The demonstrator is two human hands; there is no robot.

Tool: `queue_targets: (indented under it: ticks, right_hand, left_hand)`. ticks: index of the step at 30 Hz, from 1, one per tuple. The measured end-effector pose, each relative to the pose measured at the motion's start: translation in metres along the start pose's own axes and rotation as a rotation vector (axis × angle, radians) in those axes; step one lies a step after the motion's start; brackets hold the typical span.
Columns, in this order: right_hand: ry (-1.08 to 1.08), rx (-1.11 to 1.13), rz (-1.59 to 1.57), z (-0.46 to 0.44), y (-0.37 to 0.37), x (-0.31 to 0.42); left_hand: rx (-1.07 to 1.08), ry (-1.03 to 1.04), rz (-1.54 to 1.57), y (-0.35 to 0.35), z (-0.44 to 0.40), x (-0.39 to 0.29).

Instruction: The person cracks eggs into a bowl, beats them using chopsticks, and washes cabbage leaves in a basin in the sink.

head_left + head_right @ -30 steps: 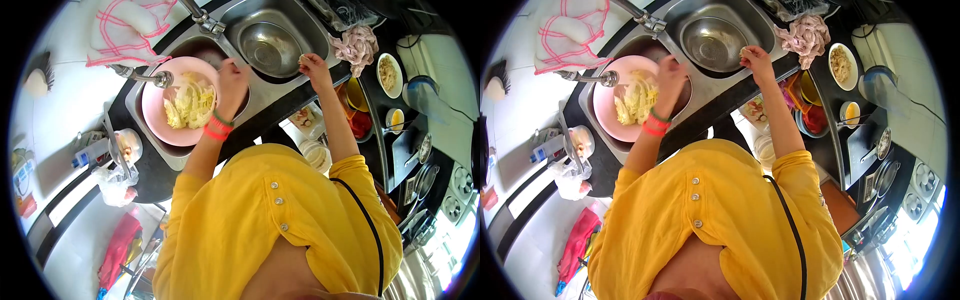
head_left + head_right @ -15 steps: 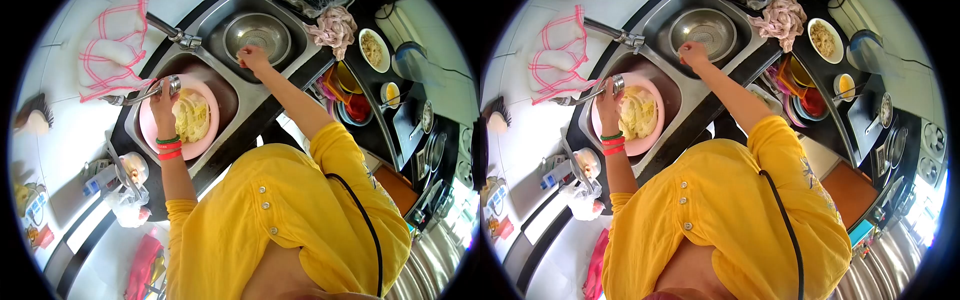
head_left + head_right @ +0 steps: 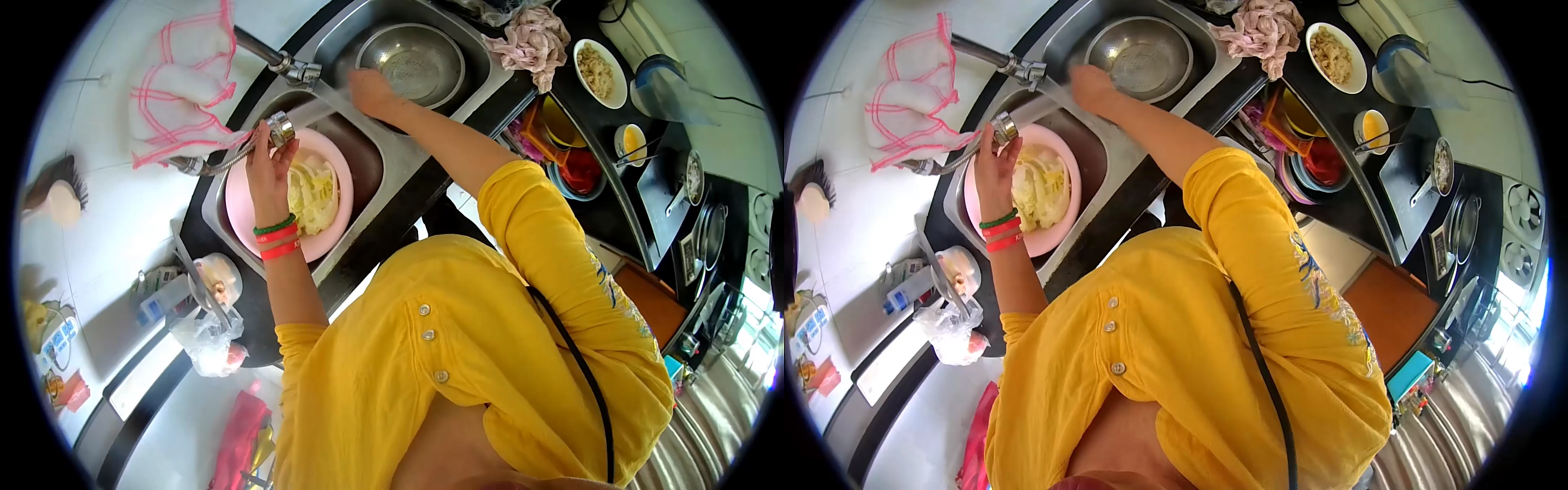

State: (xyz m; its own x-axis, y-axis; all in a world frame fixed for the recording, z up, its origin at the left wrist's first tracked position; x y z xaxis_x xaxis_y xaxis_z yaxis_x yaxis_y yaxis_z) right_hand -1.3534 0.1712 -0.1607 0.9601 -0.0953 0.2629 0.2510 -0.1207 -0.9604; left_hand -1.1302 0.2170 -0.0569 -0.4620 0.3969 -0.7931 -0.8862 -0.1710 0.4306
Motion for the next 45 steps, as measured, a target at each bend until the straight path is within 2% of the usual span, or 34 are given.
queue_targets:
  ticks: [2, 5, 8, 9, 11, 12, 13, 14, 15, 16, 17, 18, 19, 20, 21, 22, 24, 25, 27, 28, 29, 30, 31, 33, 34, 36, 38, 40, 41, 43, 44, 45]
  right_hand:
    - [-0.156, 0.061, -0.170, 0.000, -0.020, 0.001]
    - [-0.170, 0.070, -0.095, 0.009, -0.033, 0.002]
    - [-0.195, 0.118, -0.175, 0.032, -0.061, 0.019]
    - [-0.205, 0.120, -0.180, 0.039, -0.058, 0.033]
    - [-0.223, 0.063, -0.476, 0.054, -0.044, 0.071]
    - [-0.343, 0.156, -0.472, 0.067, -0.035, 0.098]
    - [-0.463, 0.248, -0.466, 0.082, -0.026, 0.120]
    - [-0.469, 0.253, -0.469, 0.097, -0.022, 0.129]
    - [-0.440, 0.262, -0.527, 0.109, -0.018, 0.134]
    - [-0.410, 0.272, -0.585, 0.118, -0.019, 0.138]
    - [-0.376, 0.353, -0.449, 0.124, -0.025, 0.132]
    - [-0.380, 0.354, -0.451, 0.132, -0.036, 0.127]
    - [-0.279, 0.197, -0.352, 0.136, -0.051, 0.113]
    - [-0.178, 0.041, -0.252, 0.138, -0.063, 0.102]
    - [-0.044, -0.058, -0.309, 0.143, -0.058, 0.091]
    - [-0.050, -0.057, -0.306, 0.146, -0.047, 0.090]
    - [0.160, 0.545, -0.477, 0.155, 0.018, 0.086]
    - [-0.004, 0.387, -0.546, 0.152, 0.040, 0.091]
    - [0.025, 0.445, -0.548, 0.151, 0.057, 0.092]
    - [0.060, 0.504, -0.560, 0.154, 0.063, 0.092]
    - [0.054, 0.508, -0.551, 0.158, 0.065, 0.094]
    - [0.018, 0.371, -0.394, 0.161, 0.057, 0.094]
    - [-0.020, 0.232, -0.237, 0.164, 0.048, 0.095]
    - [-0.009, 0.230, -0.239, 0.165, 0.040, 0.097]
    - [0.004, 0.226, -0.242, 0.165, 0.036, 0.097]
    - [-0.008, 0.224, -0.213, 0.166, 0.030, 0.102]
    - [-0.020, 0.221, -0.185, 0.167, 0.032, 0.104]
    - [-0.050, 0.182, -0.239, 0.167, 0.034, 0.105]
    - [-0.047, 0.182, -0.235, 0.166, 0.036, 0.103]
    - [-0.070, 0.160, -0.191, 0.162, 0.031, 0.103]
    - [-0.068, 0.160, -0.188, 0.164, 0.032, 0.103]
    - [-0.070, 0.114, -0.217, 0.167, 0.030, 0.104]
  left_hand:
    - [0.039, -0.012, -0.012, 0.001, -0.013, 0.001]
    - [0.017, 0.027, -0.038, -0.003, -0.005, 0.000]
    - [-0.003, 0.078, -0.105, -0.018, -0.006, 0.005]
    - [-0.039, 0.129, -0.295, -0.033, -0.011, 0.004]
    - [-0.109, 0.237, -0.624, -0.053, -0.007, -0.003]
    - [-0.117, 0.237, -0.623, -0.062, -0.004, -0.005]
    - [-0.136, 0.409, -0.795, -0.067, 0.001, -0.016]
    - [-0.156, 0.579, -0.966, -0.070, 0.008, -0.025]
    - [-0.124, 0.496, -0.838, -0.081, 0.008, -0.022]
    - [-0.129, 0.497, -0.839, -0.106, 0.008, -0.013]
    - [-0.195, 0.414, -0.969, -0.145, 0.004, 0.007]
    - [-0.260, 0.326, -1.097, -0.170, 0.006, 0.016]
    - [-0.288, 0.122, -1.161, -0.174, 0.016, 0.025]
    - [-0.292, 0.122, -1.156, -0.179, 0.013, 0.031]
    - [-0.246, 0.139, -1.198, -0.190, 0.004, 0.048]
    - [-0.297, 0.120, -1.260, -0.207, -0.006, 0.070]
    - [-0.352, 0.098, -1.314, -0.223, -0.021, 0.098]
    - [-0.304, 0.222, -1.355, -0.214, -0.024, 0.096]
    - [-0.303, -0.050, -1.538, -0.172, -0.006, 0.083]
    - [-0.306, -0.053, -1.528, -0.181, -0.008, 0.091]
    - [-0.252, 0.082, -1.620, -0.180, -0.008, 0.098]
    - [-0.196, 0.220, -1.706, -0.175, -0.006, 0.101]
    - [-0.200, 0.217, -1.696, -0.178, -0.010, 0.103]
    - [-0.246, 0.224, -1.493, -0.196, -0.019, 0.090]
    - [-0.249, 0.222, -1.492, -0.211, -0.022, 0.084]
    - [-0.403, 0.430, -1.415, -0.233, -0.020, 0.062]
    - [-0.347, 0.434, -1.311, -0.224, -0.007, 0.045]
    - [-0.473, 0.474, -1.337, -0.221, 0.001, 0.034]
    - [-0.469, 0.473, -1.335, -0.216, 0.002, 0.032]
    - [-0.600, 0.337, -1.408, -0.195, 0.015, 0.023]
    - [-0.597, 0.337, -1.407, -0.194, 0.019, 0.026]
    - [-0.526, 0.399, -1.550, -0.185, 0.021, 0.029]
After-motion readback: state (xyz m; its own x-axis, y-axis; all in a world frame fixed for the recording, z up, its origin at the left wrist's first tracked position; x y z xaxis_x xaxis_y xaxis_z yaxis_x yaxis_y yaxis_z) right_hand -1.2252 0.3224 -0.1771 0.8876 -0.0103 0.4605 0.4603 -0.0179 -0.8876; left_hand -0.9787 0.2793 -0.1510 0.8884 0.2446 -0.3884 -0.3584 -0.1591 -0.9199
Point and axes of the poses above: each hand's wrist, its own z-axis away from the middle knuckle, its own y-axis out of the palm, x = y × z, the point moved 6 cm from there along -z, towards the middle knuckle, and after that the axes turned 3 degrees about z, right-handed, at the moved point
